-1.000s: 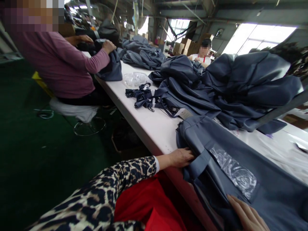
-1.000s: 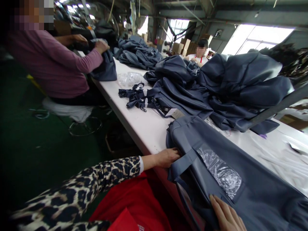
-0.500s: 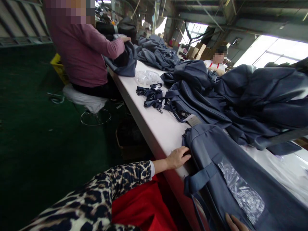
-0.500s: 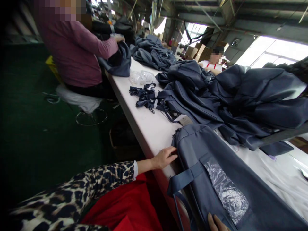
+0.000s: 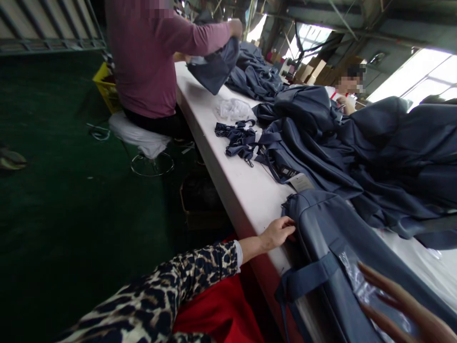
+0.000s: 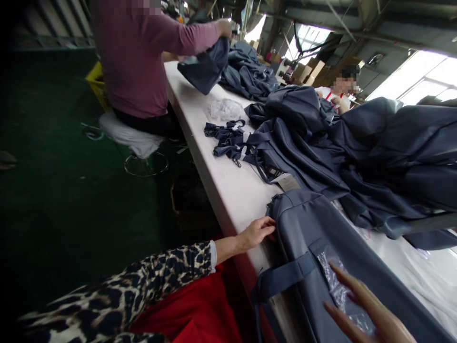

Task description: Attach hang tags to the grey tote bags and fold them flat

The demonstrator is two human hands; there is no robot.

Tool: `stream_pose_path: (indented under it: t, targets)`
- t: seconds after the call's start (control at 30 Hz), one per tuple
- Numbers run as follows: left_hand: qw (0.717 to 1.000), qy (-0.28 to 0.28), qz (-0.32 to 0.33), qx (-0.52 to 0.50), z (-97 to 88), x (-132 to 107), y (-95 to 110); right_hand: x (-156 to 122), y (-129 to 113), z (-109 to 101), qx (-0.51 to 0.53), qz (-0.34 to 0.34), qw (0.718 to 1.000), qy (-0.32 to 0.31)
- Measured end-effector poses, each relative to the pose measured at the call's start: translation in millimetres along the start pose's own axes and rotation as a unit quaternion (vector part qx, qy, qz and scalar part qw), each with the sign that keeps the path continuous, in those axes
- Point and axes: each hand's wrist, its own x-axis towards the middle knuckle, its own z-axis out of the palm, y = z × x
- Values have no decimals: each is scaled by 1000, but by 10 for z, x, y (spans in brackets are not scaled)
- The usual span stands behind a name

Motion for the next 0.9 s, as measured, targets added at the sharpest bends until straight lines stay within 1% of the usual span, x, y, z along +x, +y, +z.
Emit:
stream_pose_path:
  t: [0.03, 0.07, 0.13, 0.2, 0.23, 0.3, 0.37, 0.47, 0.57, 0.63, 0.7, 0.8, 0.9]
  targets:
    - [1000, -5, -2, -1, -10, 1, 1, 263, -175, 15, -18, 1, 1000, -13]
    - [1000, -10, -3, 1, -23, -2, 6, 504, -360, 72, -54, 4, 998, -11]
    - [1000, -17, -1, 14, -64, -14, 24, 863, -691, 272, -156, -13, 988, -15]
    - [999, -17, 5, 37, -129, -24, 51, 1031, -881, 478, -225, -20, 974, -17]
    - [998, -13, 9, 53, -169, -25, 68, 1055, -909, 546, -238, -12, 971, -14]
    - [996, -1, 24, 88, -248, -14, 106, 1039, -855, 583, -230, 27, 973, 2]
    - [992, 2, 45, 122, -306, 15, 143, 1005, -738, 513, -203, 64, 977, 17]
    - [986, -17, 68, 150, -328, 73, 168, 998, -618, 372, -166, 80, 983, 13]
    - [986, -22, 61, 151, -296, 136, 145, 1020, -606, 335, -131, 95, 987, -2]
    - [990, -10, 38, 136, -268, 191, 121, 1021, -616, 361, -102, 102, 990, 0]
    - [994, 3, -9, 108, -243, 261, 107, 1008, -620, 398, -69, 91, 993, 6]
    - [995, 8, -88, 47, -223, 370, 119, 988, -620, 443, -30, 32, 999, 18]
    - [991, 6, -136, -11, -227, 442, 155, 984, -626, 490, -7, -7, 1000, 14]
